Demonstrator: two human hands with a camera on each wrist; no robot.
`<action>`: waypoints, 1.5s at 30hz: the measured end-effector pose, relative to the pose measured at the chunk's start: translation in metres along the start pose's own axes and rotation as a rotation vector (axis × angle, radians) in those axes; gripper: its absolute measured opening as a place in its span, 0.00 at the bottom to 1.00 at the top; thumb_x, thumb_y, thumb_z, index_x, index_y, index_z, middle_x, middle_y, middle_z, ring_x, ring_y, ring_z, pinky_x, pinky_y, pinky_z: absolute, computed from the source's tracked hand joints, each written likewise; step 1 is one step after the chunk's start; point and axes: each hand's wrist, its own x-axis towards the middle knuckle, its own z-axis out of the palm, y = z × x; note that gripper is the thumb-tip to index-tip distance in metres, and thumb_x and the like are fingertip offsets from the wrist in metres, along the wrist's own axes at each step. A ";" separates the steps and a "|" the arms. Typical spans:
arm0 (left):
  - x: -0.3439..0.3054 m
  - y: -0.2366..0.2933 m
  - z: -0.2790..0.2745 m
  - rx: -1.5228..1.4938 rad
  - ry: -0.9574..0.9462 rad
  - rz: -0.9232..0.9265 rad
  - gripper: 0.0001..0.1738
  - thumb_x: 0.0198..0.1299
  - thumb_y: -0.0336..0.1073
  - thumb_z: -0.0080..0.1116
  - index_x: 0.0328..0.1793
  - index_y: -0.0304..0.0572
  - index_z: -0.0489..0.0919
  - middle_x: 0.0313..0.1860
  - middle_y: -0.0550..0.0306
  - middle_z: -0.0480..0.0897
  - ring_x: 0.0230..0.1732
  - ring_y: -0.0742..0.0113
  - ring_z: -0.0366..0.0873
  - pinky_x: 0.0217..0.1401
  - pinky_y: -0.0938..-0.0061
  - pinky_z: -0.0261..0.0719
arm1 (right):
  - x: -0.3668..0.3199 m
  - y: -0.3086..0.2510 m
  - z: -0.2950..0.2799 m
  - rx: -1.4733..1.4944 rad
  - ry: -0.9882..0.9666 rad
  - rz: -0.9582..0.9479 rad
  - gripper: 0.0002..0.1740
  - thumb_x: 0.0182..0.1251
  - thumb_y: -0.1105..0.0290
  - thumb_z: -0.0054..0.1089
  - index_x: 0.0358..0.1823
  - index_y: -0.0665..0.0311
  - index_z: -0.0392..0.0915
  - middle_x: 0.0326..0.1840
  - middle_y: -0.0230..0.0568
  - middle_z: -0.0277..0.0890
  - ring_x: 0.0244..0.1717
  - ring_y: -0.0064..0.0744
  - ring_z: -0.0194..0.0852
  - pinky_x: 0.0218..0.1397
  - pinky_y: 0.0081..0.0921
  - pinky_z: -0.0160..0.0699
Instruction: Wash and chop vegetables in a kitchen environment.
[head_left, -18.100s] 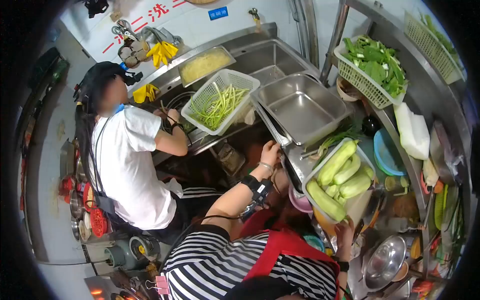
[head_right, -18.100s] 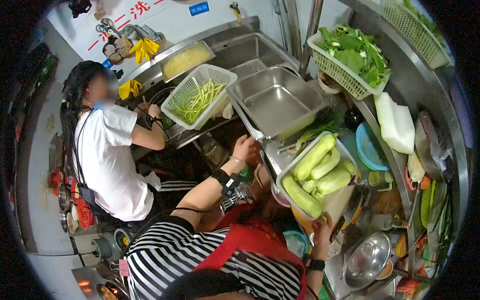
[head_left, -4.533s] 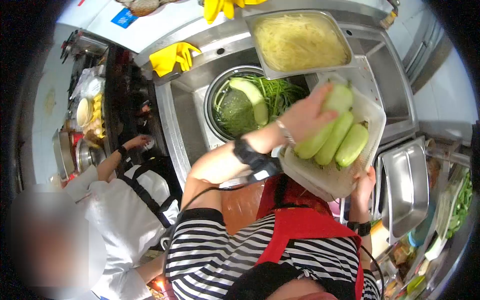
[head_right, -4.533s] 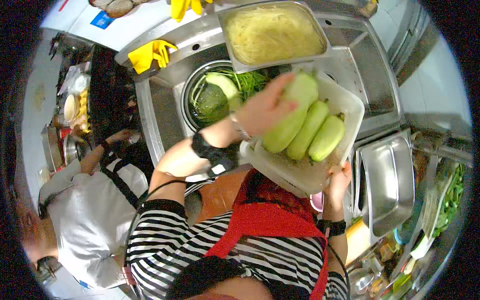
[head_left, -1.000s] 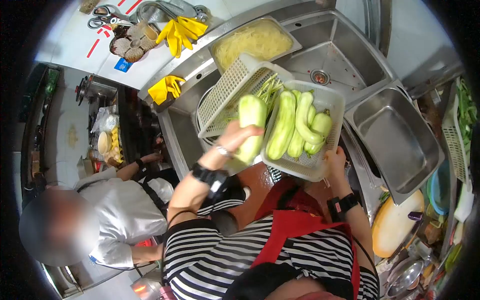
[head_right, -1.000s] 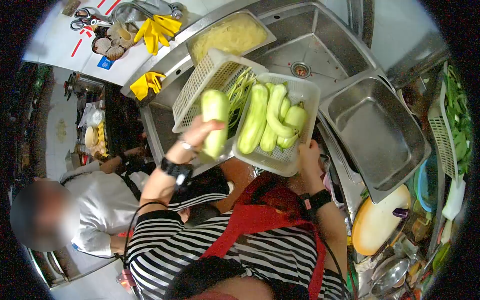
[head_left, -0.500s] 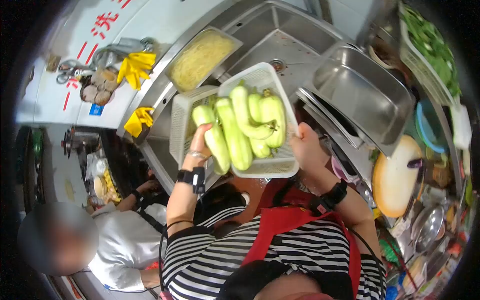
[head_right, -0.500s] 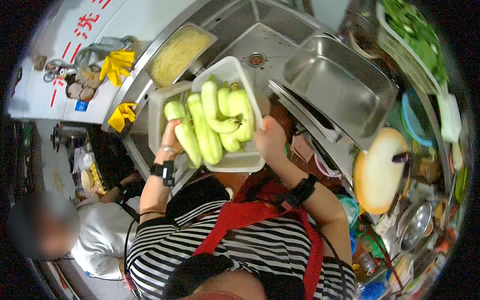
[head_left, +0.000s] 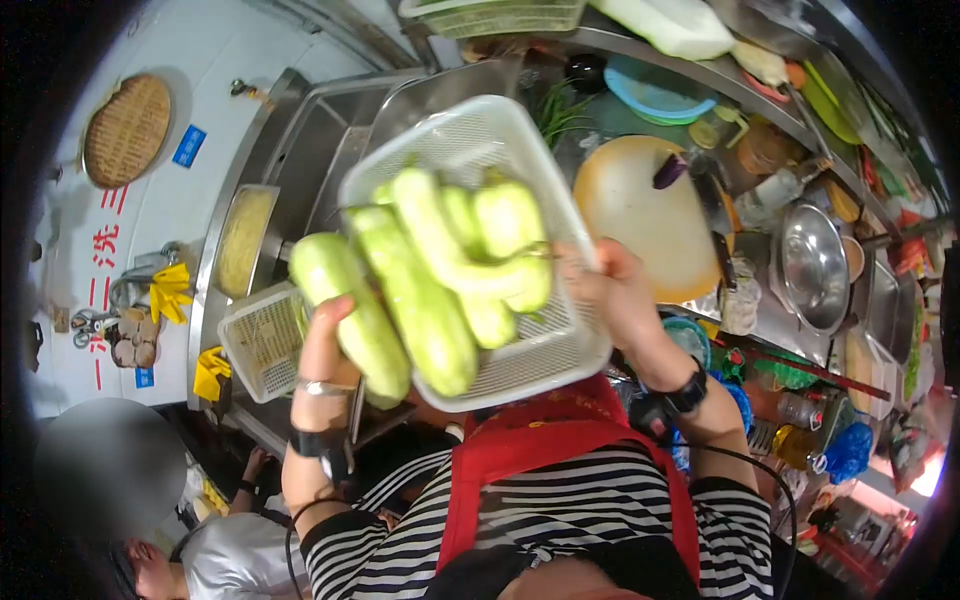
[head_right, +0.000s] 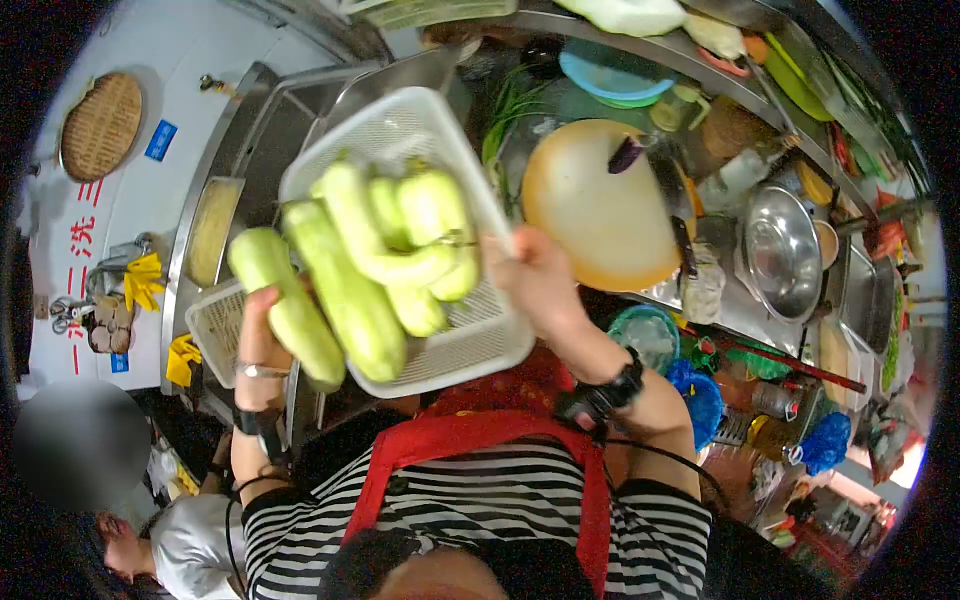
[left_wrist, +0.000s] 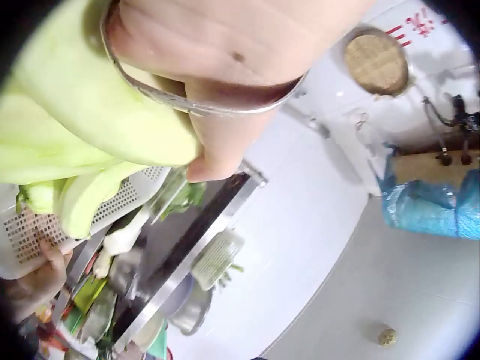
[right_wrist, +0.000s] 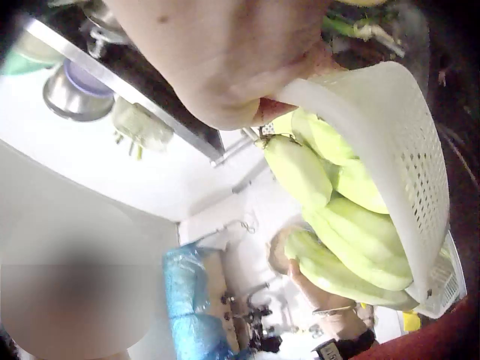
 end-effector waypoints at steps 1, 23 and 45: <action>0.006 -0.010 0.028 0.013 -0.062 -0.033 0.25 0.48 0.41 0.58 0.51 0.35 0.71 0.42 0.52 0.78 0.42 0.61 0.76 0.47 0.68 0.76 | -0.011 -0.003 -0.030 -0.008 0.069 0.018 0.08 0.47 0.83 0.54 0.28 0.63 0.70 0.25 0.28 0.70 0.27 0.18 0.67 0.31 0.16 0.67; 0.278 -0.246 0.306 0.239 -0.866 -0.702 0.27 0.57 0.53 0.53 0.53 0.39 0.73 0.47 0.53 0.79 0.43 0.61 0.78 0.49 0.68 0.75 | 0.031 0.029 -0.162 -0.851 1.062 -0.166 0.24 0.44 0.80 0.50 0.48 0.74 0.71 0.52 0.50 0.68 0.49 0.34 0.66 0.50 0.24 0.67; 0.195 -0.243 0.257 1.506 -0.935 0.967 0.34 0.48 0.45 0.57 0.65 0.76 0.63 0.75 0.58 0.40 0.73 0.41 0.32 0.60 0.24 0.33 | 0.067 -0.013 -0.167 -0.899 0.962 -0.425 0.09 0.34 0.84 0.49 0.15 0.66 0.59 0.53 0.52 0.69 0.47 0.52 0.65 0.52 0.36 0.63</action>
